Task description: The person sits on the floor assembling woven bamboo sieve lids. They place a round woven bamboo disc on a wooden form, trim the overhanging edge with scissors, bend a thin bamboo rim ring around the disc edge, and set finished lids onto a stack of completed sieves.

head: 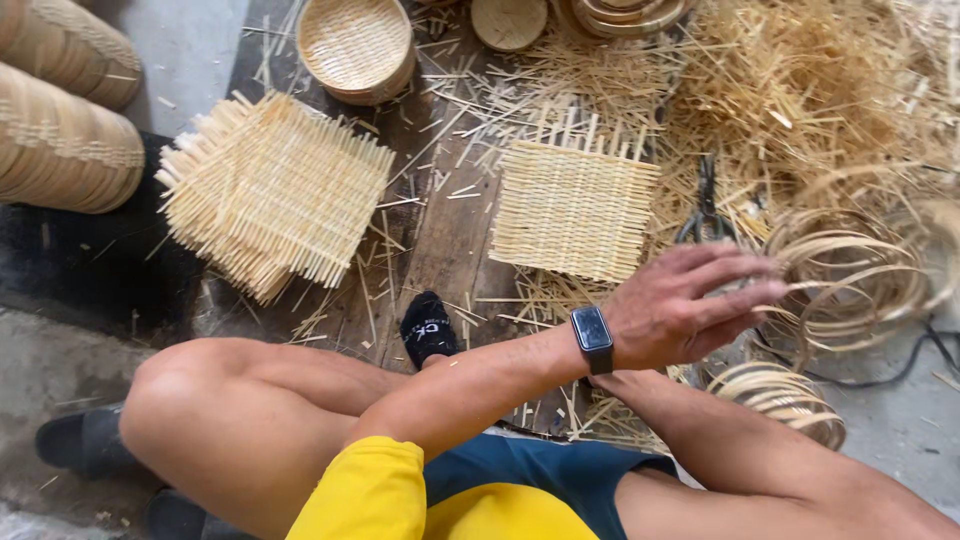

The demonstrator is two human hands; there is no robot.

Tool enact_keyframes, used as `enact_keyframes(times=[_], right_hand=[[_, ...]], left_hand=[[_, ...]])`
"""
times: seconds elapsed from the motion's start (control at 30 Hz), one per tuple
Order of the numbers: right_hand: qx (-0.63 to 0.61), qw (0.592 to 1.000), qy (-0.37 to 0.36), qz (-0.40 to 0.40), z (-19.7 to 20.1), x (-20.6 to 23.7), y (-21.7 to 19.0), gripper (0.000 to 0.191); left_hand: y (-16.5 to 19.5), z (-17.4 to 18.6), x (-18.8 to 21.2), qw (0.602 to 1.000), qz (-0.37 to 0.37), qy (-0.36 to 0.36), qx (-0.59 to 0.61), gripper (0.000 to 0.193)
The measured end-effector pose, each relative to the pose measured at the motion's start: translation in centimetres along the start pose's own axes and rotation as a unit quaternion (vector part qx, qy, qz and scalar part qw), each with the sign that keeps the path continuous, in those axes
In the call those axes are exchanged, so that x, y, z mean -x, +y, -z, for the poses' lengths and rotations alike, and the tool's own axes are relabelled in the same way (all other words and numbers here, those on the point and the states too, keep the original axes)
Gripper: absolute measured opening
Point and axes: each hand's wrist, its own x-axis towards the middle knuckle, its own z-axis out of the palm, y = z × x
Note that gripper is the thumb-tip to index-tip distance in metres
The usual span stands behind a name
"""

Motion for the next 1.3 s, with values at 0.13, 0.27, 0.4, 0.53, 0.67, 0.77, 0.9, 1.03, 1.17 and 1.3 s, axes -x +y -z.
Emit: enact_keyframes(times=[0.13,0.27,0.4,0.53,0.67,0.77,0.9,1.03,1.17,1.3], right_hand=[[0.051,0.991,0.007,0.127,1.6,-2.3,-5.3,0.023],[0.060,0.938,0.049,0.337,-0.1,-5.9,-8.1,0.016],[0.056,0.873,0.013,0.484,-4.3,-6.4,-10.6,0.010],[0.018,0.849,0.040,0.527,-8.8,-6.3,-13.0,0.018],[-0.002,0.869,0.091,0.487,-11.8,-6.4,-14.1,0.014],[-0.012,0.884,0.102,0.456,-13.2,-6.5,-13.9,0.014],[-0.006,0.897,0.101,0.431,-14.0,-7.2,-13.7,0.016],[-0.200,0.951,0.002,0.235,-12.9,-10.8,-12.2,0.030],[-0.677,0.709,-0.139,-0.139,-12.1,-11.5,-9.1,0.048],[-0.771,0.595,-0.169,-0.155,-15.4,-10.9,-7.5,0.040]], left_hand=[[1.6,-0.7,-2.4,0.988,0.115,0.073,0.066,0.040],[1.5,1.3,-2.1,0.860,0.312,0.112,0.386,0.025],[-1.9,5.2,-0.6,0.720,0.508,0.025,0.472,0.041],[-4.4,6.6,-0.6,0.623,0.609,-0.073,0.486,0.072],[-4.5,7.0,-0.1,0.603,0.658,-0.033,0.449,0.073],[-4.7,6.7,0.1,0.599,0.676,0.028,0.428,0.073],[-5.9,6.0,0.4,0.579,0.688,0.088,0.429,0.072],[-8.8,7.1,0.8,0.643,0.583,0.058,0.494,0.057],[-11.3,9.7,1.2,0.662,0.470,0.250,0.528,0.034],[-12.1,11.6,0.6,0.641,0.440,0.203,0.596,0.024]])
